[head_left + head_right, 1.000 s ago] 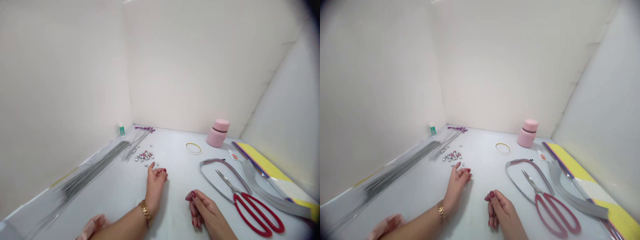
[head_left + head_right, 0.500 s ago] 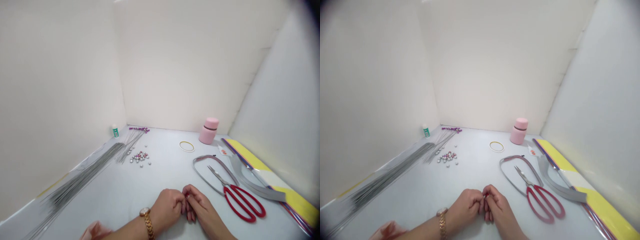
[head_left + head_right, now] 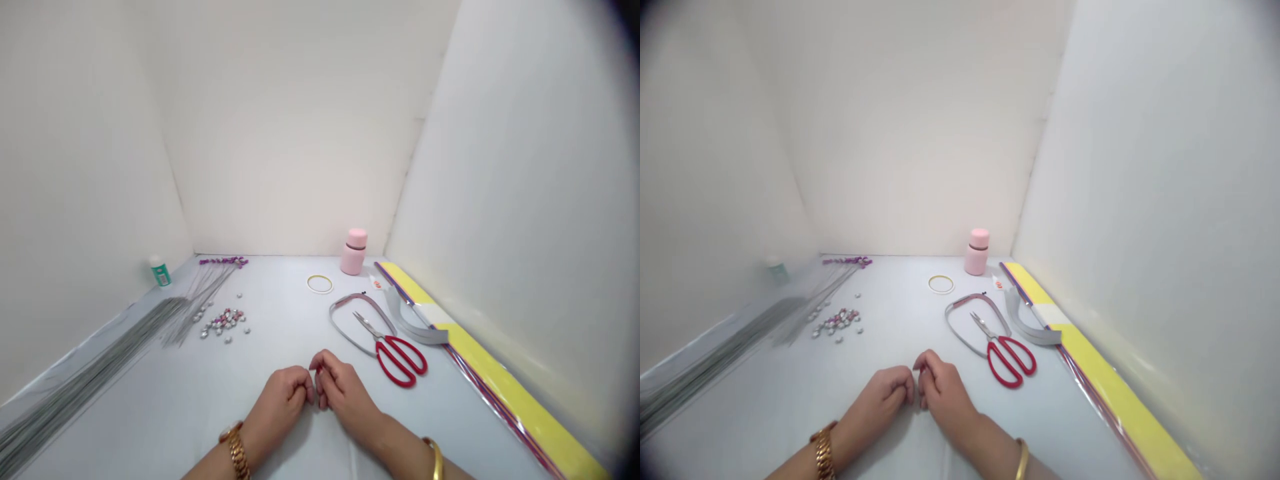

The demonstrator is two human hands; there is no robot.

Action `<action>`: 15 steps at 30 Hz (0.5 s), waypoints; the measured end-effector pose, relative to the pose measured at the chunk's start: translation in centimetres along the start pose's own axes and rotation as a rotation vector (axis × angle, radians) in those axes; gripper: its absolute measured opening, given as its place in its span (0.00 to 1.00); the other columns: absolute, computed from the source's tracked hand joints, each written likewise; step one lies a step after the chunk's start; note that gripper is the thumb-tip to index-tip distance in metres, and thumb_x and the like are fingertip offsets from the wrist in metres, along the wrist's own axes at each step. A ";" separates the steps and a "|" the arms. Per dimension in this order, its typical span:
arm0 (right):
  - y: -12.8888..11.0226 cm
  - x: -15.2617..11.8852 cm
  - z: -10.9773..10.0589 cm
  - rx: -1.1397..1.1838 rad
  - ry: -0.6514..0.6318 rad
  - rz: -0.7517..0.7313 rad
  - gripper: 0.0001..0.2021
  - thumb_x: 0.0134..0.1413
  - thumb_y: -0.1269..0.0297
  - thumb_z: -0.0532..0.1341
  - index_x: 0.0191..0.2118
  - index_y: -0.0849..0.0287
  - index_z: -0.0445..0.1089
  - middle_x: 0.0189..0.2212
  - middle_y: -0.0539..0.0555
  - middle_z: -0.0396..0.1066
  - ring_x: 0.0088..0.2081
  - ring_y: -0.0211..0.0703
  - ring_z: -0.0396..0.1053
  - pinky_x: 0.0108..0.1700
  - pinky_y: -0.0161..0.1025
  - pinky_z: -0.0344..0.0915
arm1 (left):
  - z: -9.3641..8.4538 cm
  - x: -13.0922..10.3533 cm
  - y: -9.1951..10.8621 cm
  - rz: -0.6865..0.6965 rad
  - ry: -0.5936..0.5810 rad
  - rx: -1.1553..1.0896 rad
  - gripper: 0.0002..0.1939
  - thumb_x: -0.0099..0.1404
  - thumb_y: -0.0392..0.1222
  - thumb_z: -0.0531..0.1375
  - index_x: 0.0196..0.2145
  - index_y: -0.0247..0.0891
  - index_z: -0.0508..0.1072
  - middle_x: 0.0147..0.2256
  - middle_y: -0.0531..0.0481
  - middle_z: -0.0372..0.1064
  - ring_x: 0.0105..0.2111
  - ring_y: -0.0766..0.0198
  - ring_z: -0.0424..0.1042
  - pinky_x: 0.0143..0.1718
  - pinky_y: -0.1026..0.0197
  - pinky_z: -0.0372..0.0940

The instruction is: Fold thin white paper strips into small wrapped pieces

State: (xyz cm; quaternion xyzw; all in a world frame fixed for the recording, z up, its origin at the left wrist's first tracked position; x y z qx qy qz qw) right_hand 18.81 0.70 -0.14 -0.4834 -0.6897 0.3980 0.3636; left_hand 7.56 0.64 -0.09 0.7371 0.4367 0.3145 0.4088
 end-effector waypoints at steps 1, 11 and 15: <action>-0.2 0.1 -0.6 -0.057 0.036 -0.031 0.08 0.55 0.69 0.47 0.34 0.58 0.62 0.18 0.45 0.60 0.20 0.35 0.61 0.24 0.32 0.58 | -0.1 0.0 0.0 -0.007 0.009 0.018 0.14 0.48 0.27 0.45 0.19 0.37 0.67 0.21 0.54 0.67 0.25 0.65 0.65 0.31 0.65 0.59; 1.1 2.1 -6.8 -0.556 0.332 -0.105 0.09 0.52 0.74 0.49 0.33 0.58 0.65 0.28 0.54 0.66 0.31 0.46 0.64 0.34 0.40 0.57 | -0.5 0.2 0.1 -0.062 0.005 0.047 0.14 0.47 0.28 0.45 0.20 0.37 0.68 0.21 0.54 0.65 0.25 0.65 0.64 0.31 0.65 0.58; 1.4 2.4 -7.1 -0.676 0.375 -0.118 0.08 0.49 0.74 0.52 0.34 0.58 0.65 0.33 0.57 0.66 0.38 0.50 0.63 0.37 0.42 0.58 | -0.5 0.3 0.0 -0.086 0.005 0.034 0.14 0.47 0.28 0.45 0.19 0.37 0.68 0.19 0.55 0.63 0.24 0.65 0.63 0.29 0.66 0.58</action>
Point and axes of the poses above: each hand's wrist, its own x-axis towards the middle knuckle, its own z-axis out of the palm, y = z × x, the point moved 5 cm from there along x, towards the middle knuckle
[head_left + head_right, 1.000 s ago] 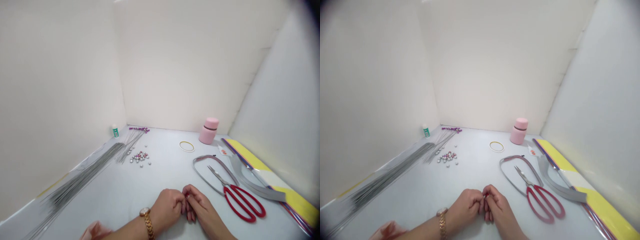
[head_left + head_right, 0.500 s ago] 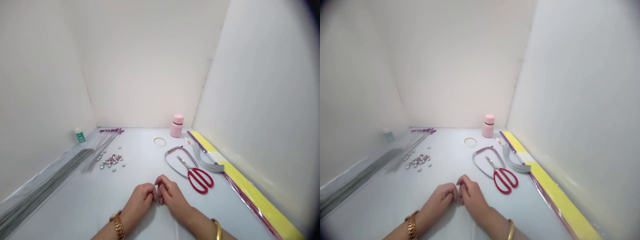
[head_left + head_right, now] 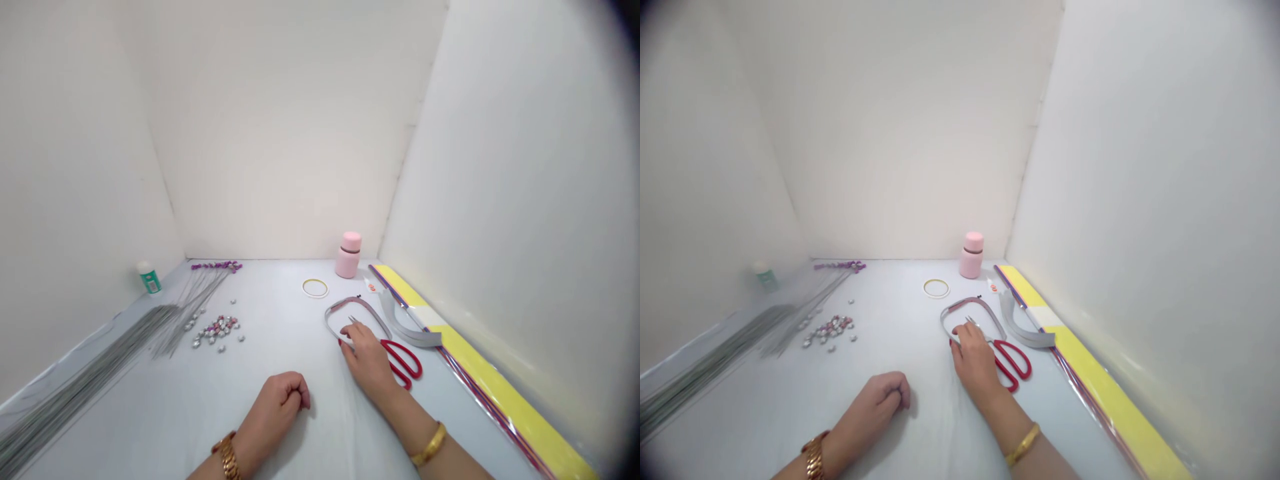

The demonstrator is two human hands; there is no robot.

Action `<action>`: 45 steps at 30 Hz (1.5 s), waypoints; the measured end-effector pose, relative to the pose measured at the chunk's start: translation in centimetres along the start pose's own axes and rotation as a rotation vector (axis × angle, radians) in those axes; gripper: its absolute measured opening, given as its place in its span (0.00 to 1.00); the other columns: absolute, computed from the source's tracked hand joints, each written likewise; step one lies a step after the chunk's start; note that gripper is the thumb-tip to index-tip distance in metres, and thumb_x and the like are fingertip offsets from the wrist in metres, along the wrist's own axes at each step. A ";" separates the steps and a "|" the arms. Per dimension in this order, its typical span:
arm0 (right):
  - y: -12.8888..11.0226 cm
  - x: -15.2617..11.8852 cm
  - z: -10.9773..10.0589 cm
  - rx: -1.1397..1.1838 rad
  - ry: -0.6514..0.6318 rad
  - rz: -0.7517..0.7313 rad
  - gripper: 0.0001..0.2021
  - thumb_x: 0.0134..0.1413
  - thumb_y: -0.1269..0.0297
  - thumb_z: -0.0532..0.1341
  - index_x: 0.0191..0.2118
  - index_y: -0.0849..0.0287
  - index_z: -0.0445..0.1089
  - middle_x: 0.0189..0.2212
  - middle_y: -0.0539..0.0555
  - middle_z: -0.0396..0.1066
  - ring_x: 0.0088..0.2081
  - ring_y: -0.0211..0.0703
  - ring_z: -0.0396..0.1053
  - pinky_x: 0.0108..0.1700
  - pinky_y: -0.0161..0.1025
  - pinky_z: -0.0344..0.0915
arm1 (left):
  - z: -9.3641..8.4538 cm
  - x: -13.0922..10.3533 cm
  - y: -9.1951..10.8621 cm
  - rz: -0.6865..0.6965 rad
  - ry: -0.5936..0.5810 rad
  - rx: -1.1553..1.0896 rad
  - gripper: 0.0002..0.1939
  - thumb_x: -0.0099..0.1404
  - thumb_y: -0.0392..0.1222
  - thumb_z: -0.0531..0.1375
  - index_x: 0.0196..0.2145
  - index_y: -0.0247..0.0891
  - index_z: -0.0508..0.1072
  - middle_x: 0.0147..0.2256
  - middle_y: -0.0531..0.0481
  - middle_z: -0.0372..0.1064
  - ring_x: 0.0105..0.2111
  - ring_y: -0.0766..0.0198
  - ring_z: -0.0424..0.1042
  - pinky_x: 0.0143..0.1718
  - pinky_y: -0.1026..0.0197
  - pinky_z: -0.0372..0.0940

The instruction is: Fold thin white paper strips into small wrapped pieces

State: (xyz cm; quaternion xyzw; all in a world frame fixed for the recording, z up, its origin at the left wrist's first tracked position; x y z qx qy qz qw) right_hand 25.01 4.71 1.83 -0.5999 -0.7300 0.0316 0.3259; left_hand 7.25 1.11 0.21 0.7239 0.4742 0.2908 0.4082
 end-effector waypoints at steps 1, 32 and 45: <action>0.1 0.0 0.0 -0.022 0.007 -0.003 0.07 0.49 0.74 0.52 0.35 0.59 0.64 0.34 0.58 0.66 0.39 0.50 0.62 0.38 0.42 0.58 | 0.0 0.0 -0.1 -0.006 -0.001 -0.008 0.14 0.47 0.28 0.45 0.19 0.37 0.68 0.19 0.55 0.63 0.24 0.65 0.63 0.28 0.66 0.57; -4.7 -3.1 3.7 1.298 -0.487 0.472 0.14 0.54 0.54 0.54 0.30 0.61 0.66 0.24 0.51 0.67 0.24 0.35 0.62 0.27 0.32 0.57 | -0.9 0.5 -1.5 -0.256 0.061 -0.752 0.18 0.57 0.50 0.56 0.35 0.31 0.72 0.26 0.45 0.71 0.23 0.66 0.66 0.25 0.66 0.58; -5.2 -3.5 5.0 1.159 -0.452 0.363 0.04 0.41 0.66 0.65 0.25 0.60 0.70 0.25 0.47 0.61 0.23 0.32 0.61 0.26 0.32 0.58 | 0.2 -0.1 -0.8 -0.208 -0.128 -0.403 0.19 0.57 0.48 0.54 0.16 0.32 0.68 0.14 0.56 0.57 0.17 0.70 0.54 0.20 0.68 0.51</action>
Point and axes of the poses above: each hand's wrist, its own x-axis towards the middle knuckle, its own z-axis out of the palm, y = z × x, the point moved 5 cm from there along x, towards the middle knuckle
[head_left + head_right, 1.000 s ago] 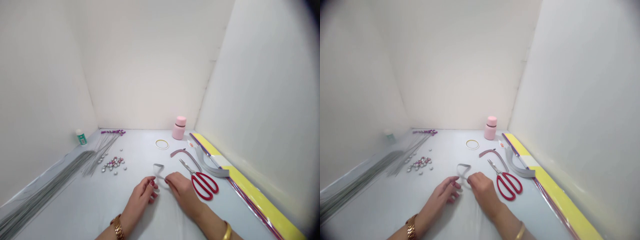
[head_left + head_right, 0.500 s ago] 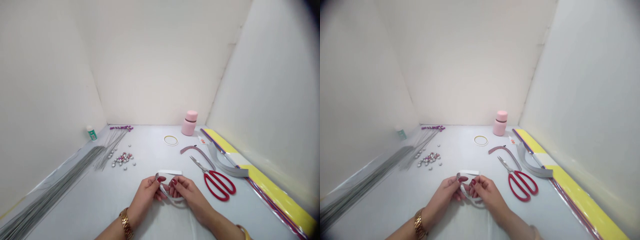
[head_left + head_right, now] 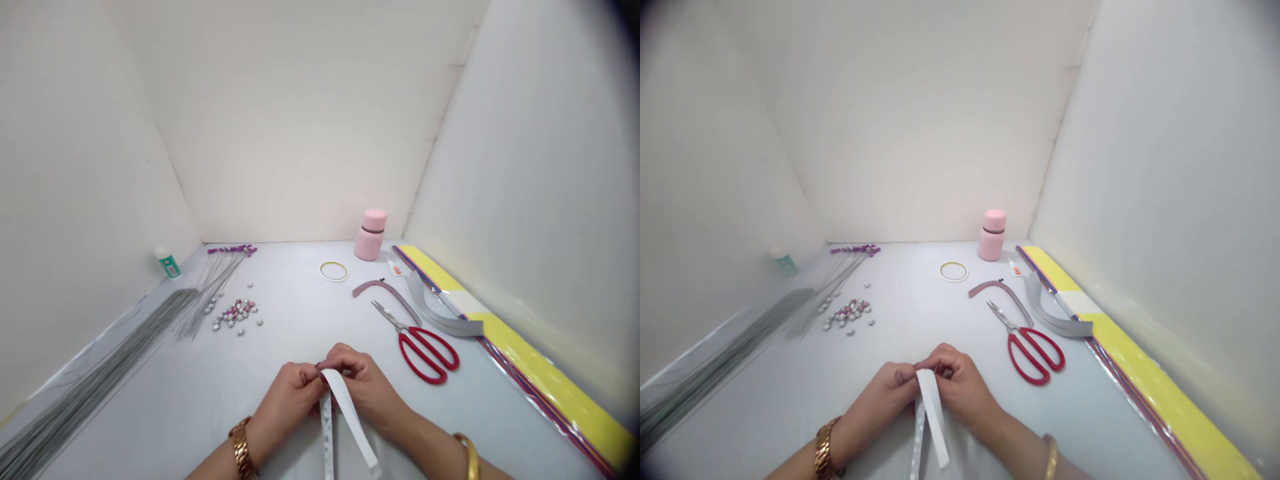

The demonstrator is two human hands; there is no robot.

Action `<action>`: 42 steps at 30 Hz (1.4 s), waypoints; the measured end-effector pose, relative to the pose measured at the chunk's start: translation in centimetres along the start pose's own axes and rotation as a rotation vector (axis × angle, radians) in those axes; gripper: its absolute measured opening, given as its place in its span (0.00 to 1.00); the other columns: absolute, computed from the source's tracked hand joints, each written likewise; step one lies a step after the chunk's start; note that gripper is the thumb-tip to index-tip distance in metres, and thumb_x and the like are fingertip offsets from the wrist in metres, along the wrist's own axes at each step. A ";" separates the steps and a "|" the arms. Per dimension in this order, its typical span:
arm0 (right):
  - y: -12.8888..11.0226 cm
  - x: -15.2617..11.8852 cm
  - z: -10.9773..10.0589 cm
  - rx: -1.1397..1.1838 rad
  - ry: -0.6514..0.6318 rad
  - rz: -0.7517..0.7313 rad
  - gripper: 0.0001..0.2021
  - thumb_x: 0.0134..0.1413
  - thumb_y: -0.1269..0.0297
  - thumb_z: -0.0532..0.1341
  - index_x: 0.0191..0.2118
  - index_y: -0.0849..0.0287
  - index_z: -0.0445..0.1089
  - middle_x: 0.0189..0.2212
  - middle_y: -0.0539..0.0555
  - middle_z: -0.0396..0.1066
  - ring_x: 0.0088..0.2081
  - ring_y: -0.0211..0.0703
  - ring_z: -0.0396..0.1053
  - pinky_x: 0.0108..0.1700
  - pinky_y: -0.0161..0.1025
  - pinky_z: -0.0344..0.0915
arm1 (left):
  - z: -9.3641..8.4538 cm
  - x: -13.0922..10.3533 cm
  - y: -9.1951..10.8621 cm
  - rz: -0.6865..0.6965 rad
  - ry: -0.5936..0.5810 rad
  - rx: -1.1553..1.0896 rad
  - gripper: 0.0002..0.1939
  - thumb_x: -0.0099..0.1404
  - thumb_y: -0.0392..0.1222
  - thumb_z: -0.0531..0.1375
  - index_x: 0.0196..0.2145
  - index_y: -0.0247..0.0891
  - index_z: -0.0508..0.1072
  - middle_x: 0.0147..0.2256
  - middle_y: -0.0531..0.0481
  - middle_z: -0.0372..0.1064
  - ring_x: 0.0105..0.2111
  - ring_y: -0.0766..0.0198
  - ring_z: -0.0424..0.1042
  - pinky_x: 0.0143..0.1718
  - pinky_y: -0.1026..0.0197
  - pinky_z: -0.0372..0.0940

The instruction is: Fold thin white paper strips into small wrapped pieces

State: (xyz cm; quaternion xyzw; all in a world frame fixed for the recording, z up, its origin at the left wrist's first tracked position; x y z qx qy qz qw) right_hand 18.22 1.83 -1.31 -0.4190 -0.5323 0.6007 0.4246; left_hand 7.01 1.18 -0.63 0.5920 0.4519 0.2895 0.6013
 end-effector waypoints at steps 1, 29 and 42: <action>0.0 -0.1 0.0 0.006 0.002 -0.006 0.06 0.41 0.66 0.65 0.23 0.61 0.69 0.24 0.47 0.60 0.22 0.32 0.60 0.25 0.32 0.58 | 0.0 0.0 -0.1 -0.001 0.003 0.018 0.19 0.57 0.48 0.53 0.16 0.32 0.68 0.14 0.56 0.57 0.17 0.70 0.55 0.20 0.68 0.50; -1.7 -0.5 -0.3 -0.109 0.035 0.021 0.10 0.43 0.63 0.64 0.20 0.62 0.66 0.17 0.46 0.58 0.22 0.34 0.53 0.25 0.32 0.51 | -0.4 0.5 -1.6 -0.035 0.091 0.121 0.20 0.55 0.53 0.54 0.16 0.34 0.64 0.17 0.57 0.46 0.20 0.70 0.46 0.20 0.67 0.44; -0.6 -0.8 -1.0 -0.044 0.110 0.128 0.09 0.45 0.59 0.62 0.28 0.61 0.69 0.17 0.45 0.59 0.20 0.33 0.53 0.23 0.31 0.50 | -0.2 0.2 -0.9 -0.030 0.063 0.051 0.22 0.56 0.55 0.53 0.21 0.32 0.73 0.17 0.55 0.60 0.19 0.68 0.54 0.22 0.68 0.51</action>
Point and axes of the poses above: each hand's wrist, its own x-axis towards the middle knuckle, its own z-axis out of the palm, y = z × x, the point moved 5 cm from there along x, towards the middle knuckle
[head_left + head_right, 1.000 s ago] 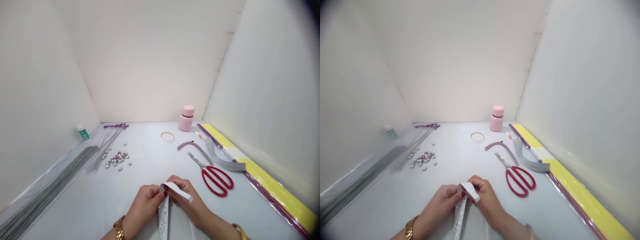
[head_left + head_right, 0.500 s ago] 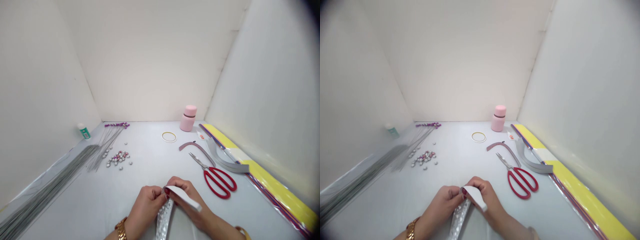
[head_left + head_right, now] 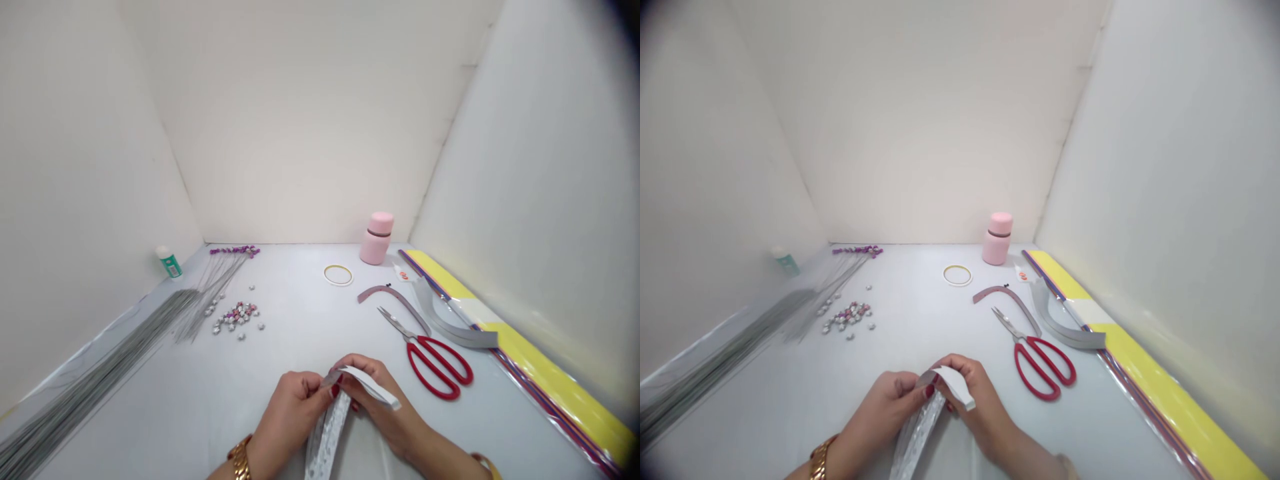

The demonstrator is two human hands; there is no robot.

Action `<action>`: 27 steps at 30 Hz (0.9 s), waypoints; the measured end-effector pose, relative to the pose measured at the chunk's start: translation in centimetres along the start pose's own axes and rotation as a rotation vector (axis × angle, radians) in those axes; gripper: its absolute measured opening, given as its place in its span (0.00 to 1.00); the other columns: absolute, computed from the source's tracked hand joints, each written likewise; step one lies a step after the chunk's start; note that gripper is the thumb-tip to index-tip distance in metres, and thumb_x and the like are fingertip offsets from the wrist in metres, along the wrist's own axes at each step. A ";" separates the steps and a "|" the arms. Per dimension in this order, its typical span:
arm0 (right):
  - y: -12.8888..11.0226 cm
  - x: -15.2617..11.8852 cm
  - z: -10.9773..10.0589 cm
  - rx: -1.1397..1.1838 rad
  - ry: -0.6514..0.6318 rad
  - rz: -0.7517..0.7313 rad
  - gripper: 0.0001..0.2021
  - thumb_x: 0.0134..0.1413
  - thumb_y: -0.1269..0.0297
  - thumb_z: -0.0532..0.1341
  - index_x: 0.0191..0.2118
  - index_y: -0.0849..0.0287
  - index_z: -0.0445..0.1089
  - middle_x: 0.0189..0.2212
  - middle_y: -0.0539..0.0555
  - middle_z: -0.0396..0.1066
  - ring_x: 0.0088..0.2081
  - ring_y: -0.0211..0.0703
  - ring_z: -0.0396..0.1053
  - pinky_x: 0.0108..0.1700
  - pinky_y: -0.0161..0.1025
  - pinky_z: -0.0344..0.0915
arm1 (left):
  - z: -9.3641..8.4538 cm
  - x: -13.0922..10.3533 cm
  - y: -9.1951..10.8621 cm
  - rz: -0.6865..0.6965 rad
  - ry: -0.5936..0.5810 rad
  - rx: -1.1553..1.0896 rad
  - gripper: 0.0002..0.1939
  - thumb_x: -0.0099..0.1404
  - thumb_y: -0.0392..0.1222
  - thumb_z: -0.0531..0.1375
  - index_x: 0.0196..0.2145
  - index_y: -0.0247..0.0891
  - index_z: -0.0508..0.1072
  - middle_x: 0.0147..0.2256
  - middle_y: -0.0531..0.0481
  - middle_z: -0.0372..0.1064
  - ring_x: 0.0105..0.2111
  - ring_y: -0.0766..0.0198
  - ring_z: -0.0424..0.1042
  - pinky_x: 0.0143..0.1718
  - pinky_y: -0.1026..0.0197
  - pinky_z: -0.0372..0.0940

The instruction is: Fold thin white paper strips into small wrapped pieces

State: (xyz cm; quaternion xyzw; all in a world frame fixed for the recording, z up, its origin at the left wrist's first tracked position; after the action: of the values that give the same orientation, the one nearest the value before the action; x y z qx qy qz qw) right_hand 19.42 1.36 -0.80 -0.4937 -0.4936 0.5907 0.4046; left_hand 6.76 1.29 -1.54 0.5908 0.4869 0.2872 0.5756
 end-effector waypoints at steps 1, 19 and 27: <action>0.1 0.1 0.1 0.011 -0.016 0.006 0.08 0.44 0.61 0.62 0.28 0.61 0.70 0.17 0.45 0.59 0.20 0.32 0.53 0.23 0.30 0.50 | 0.0 0.1 -0.2 -0.019 0.014 0.013 0.21 0.55 0.54 0.54 0.20 0.32 0.71 0.16 0.55 0.58 0.19 0.69 0.53 0.21 0.68 0.49; 0.5 1.3 -2.3 0.174 0.207 -0.039 0.02 0.41 0.70 0.60 0.26 0.59 0.66 0.18 0.46 0.65 0.19 0.34 0.58 0.22 0.31 0.54 | -2.3 0.1 0.2 0.002 0.274 -0.245 0.16 0.57 0.49 0.53 0.27 0.34 0.72 0.21 0.51 0.69 0.23 0.65 0.67 0.26 0.66 0.60; -0.9 2.3 -7.1 0.152 0.510 -0.194 0.05 0.40 0.67 0.62 0.27 0.58 0.65 0.16 0.43 0.62 0.17 0.32 0.57 0.19 0.30 0.54 | -6.3 -0.8 0.5 0.131 0.685 -0.278 0.14 0.58 0.46 0.55 0.37 0.34 0.71 0.27 0.48 0.73 0.28 0.61 0.72 0.31 0.63 0.64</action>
State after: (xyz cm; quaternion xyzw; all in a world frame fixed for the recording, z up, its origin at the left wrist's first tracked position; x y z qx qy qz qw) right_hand 25.98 5.05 -0.48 -0.5451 -0.3749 0.4415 0.6062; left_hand 0.90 3.17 0.25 0.4065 0.5687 0.5679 0.4345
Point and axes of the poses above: each hand's wrist, its own x-axis towards the middle knuckle, its own z-axis out of the palm, y = z × x, the point moved 5 cm from there along x, towards the middle knuckle
